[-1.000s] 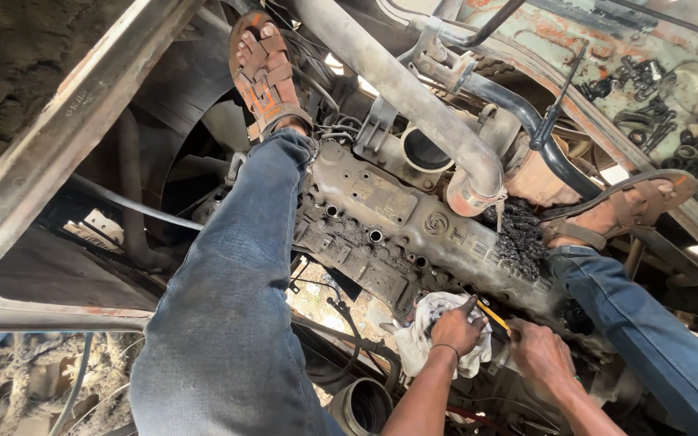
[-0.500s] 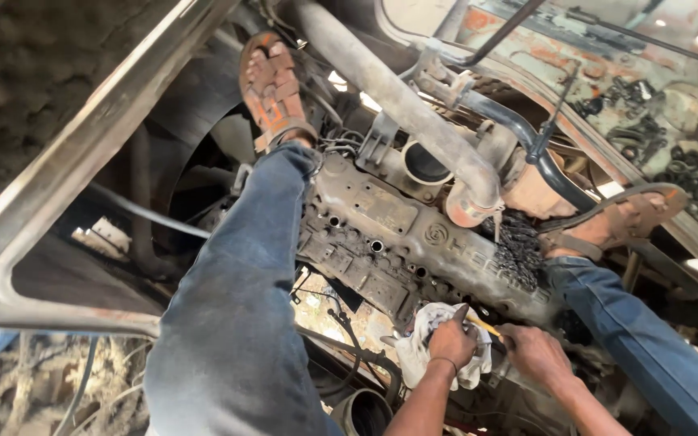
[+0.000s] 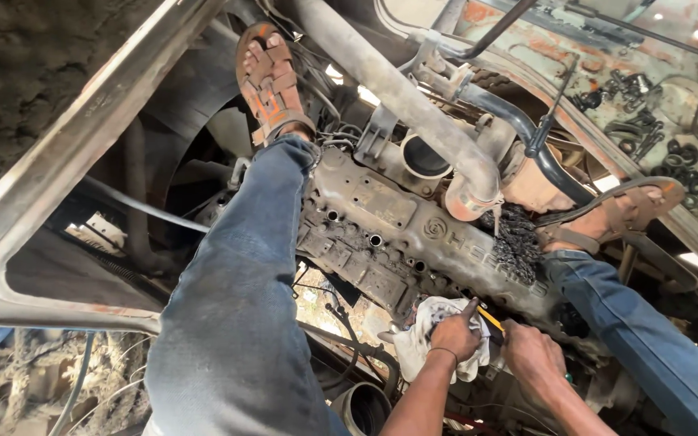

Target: Inspecting and repairing vehicle engine components using hand tools.

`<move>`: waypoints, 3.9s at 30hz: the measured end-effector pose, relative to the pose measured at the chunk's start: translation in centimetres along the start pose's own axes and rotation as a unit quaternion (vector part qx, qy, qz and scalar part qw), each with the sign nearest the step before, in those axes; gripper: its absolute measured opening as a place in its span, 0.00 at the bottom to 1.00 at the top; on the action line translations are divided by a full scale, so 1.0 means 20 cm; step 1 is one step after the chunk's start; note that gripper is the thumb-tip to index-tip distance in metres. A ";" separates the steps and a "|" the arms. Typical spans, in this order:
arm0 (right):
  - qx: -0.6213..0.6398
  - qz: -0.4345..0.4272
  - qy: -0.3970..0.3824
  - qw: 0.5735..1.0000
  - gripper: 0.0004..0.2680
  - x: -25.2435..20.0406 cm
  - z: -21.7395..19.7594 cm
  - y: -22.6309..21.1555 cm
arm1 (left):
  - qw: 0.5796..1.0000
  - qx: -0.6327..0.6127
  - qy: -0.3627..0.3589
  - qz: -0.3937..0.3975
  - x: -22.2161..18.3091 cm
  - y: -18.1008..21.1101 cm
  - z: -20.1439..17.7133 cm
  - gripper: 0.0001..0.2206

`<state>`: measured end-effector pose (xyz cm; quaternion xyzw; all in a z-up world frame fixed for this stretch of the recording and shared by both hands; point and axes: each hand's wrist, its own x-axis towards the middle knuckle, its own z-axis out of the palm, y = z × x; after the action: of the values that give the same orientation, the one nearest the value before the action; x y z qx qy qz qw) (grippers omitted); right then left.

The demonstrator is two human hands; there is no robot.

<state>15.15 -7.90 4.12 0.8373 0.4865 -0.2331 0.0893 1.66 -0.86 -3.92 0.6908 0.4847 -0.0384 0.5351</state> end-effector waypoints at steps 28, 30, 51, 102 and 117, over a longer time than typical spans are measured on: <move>0.026 0.018 -0.028 0.999 0.17 -0.02 -0.08 -0.02 | 0.999 -0.016 -0.005 0.030 -0.01 0.01 0.00 0.35; 0.006 0.026 -0.036 0.999 0.18 -0.02 -0.07 -0.01 | 0.999 -0.012 -0.002 0.036 0.00 0.01 0.01 0.35; 0.009 -0.005 -0.014 1.000 0.17 0.04 -0.02 0.05 | 1.000 -0.016 -0.017 0.017 -0.01 0.04 -0.03 0.35; -0.037 0.095 -0.134 0.986 0.12 -0.31 -0.36 -0.01 | 0.917 0.314 0.139 0.202 0.37 -0.23 0.03 0.13; -0.098 0.116 -0.120 0.981 0.11 -0.27 -0.38 0.26 | 0.876 0.346 -0.024 0.335 -0.09 -0.10 0.29 0.11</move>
<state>19.58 -11.88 12.92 0.8409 0.3925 -0.2713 0.2555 1.99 -6.61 -6.82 0.9517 0.1672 -0.0391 0.2547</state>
